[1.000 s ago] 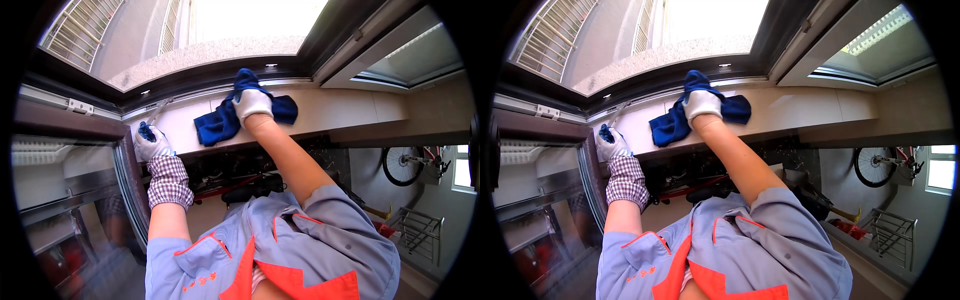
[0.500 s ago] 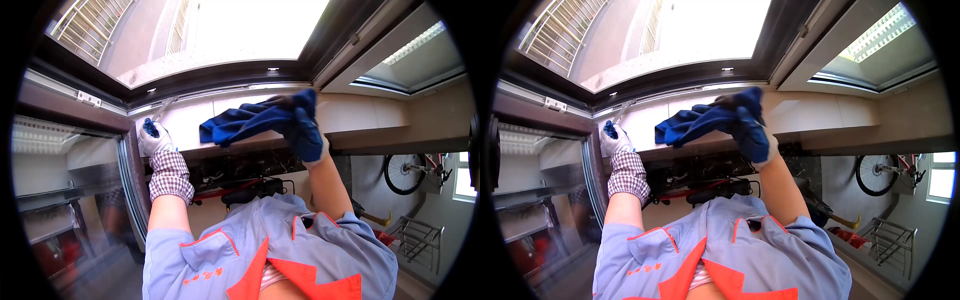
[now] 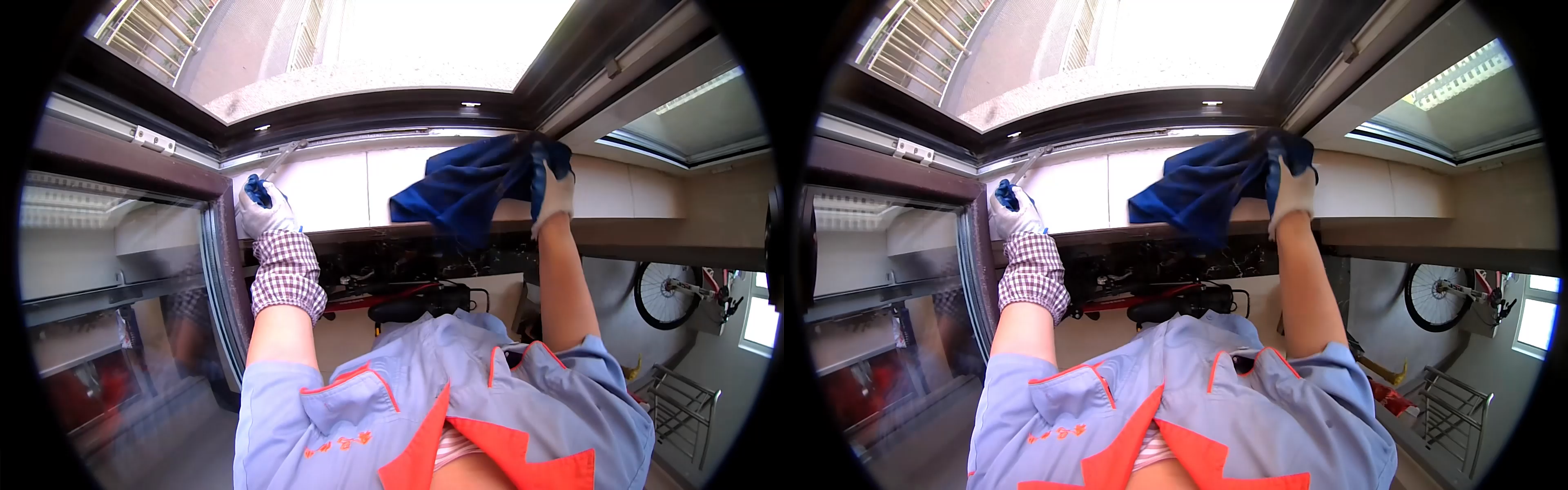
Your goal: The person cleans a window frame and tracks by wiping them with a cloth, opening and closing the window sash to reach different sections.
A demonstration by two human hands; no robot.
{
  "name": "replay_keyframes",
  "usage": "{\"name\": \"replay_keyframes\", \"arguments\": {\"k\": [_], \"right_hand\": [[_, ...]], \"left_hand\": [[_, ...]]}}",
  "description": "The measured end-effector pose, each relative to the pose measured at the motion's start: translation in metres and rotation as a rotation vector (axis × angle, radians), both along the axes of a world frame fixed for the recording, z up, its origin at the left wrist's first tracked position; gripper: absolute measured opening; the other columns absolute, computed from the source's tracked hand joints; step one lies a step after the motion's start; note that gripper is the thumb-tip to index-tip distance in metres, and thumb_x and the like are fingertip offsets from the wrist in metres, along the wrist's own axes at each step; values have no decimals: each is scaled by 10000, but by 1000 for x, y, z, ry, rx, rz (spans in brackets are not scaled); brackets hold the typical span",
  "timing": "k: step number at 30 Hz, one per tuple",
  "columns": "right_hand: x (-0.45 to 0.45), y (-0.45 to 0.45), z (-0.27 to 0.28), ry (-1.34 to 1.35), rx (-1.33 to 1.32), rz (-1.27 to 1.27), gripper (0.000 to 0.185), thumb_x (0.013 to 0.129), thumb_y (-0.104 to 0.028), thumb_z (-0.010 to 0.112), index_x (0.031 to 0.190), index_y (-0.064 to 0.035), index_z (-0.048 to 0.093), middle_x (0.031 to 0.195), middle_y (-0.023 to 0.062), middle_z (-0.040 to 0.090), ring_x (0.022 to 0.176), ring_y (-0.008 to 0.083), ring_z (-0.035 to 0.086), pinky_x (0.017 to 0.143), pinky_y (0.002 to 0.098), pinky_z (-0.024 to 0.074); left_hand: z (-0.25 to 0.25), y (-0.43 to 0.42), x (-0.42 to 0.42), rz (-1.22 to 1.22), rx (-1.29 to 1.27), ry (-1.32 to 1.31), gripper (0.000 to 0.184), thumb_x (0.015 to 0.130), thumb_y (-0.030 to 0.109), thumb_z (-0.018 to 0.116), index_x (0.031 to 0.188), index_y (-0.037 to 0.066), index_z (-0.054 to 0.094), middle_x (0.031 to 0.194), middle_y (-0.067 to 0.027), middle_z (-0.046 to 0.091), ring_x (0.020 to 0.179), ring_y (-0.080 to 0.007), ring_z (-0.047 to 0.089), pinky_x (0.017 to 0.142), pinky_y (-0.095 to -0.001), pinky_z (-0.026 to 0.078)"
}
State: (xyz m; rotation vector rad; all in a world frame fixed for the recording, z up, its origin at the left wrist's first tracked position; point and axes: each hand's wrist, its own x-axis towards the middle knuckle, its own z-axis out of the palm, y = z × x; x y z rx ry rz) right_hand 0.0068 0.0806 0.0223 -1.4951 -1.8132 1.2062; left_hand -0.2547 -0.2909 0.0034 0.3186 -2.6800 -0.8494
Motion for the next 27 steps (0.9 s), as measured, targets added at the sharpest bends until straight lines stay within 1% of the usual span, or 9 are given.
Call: {"name": "replay_keyframes", "arguments": {"k": [3,5,10,13,16,19,21,25,27], "right_hand": [[-42,-8,46,-505,151,99,488,911,-453,633,1057,6,714,1102,270,676,1050,417,644,905,460,514],[-65,-8,42,-711,228,206,473,920,-449,618,1061,-10,722,1110,248,684,1037,398,661,891,457,528],[-103,-51,37,-719,351,330,307,865,-346,698,1026,-86,675,1022,236,693,946,401,677,800,491,551],[-102,-74,25,-315,514,393,290,829,-273,744,1018,-62,685,972,260,685,911,440,652,820,478,540],[-86,-71,42,-211,370,264,365,842,-341,720,969,0,696,943,256,687,901,394,679,813,447,552],[-74,-36,54,-361,661,244,269,842,-249,738,1033,-64,698,999,224,690,956,414,654,832,453,542],[-88,-28,92,-805,551,343,254,857,-263,727,1032,-79,707,1043,203,695,964,390,671,840,455,550],[-108,-13,90,-937,694,692,181,861,-159,667,999,-62,732,1047,219,701,968,350,698,840,425,570],[-119,4,83,-1026,674,707,206,858,-209,672,1013,-79,713,1063,207,697,996,377,681,838,440,562]], "left_hand": [[-2,-3,-3,-26,-21,10,323,932,299,664,1196,117,619,1144,-124,700,1052,-272,687,907,-369,560],[-14,-9,-8,-65,22,55,328,934,308,661,1194,112,618,1136,-128,700,1039,-274,690,899,-371,562],[-13,-9,-6,-84,27,68,358,913,316,675,1179,82,620,1115,-157,688,1019,-311,684,868,-412,576],[-24,-13,-11,-84,-6,107,361,900,319,688,1169,86,628,1093,-158,696,990,-315,691,832,-416,581],[-24,-12,-10,-122,21,191,292,899,273,685,1118,82,658,1049,-152,709,923,-306,704,796,-399,582],[-21,-11,-9,-128,45,164,308,903,282,682,1138,85,650,1070,-150,704,950,-312,697,827,-412,577],[-25,-13,-11,-126,18,151,321,906,290,681,1152,87,644,1080,-150,701,976,-316,690,850,-421,573],[-10,-8,-5,-116,4,80,349,912,304,680,1177,83,633,1149,-157,680,1042,-319,668,900,-428,561],[-12,-10,-5,-171,72,118,362,914,302,679,1194,80,624,1150,-154,680,1058,-319,663,918,-426,556]]}}
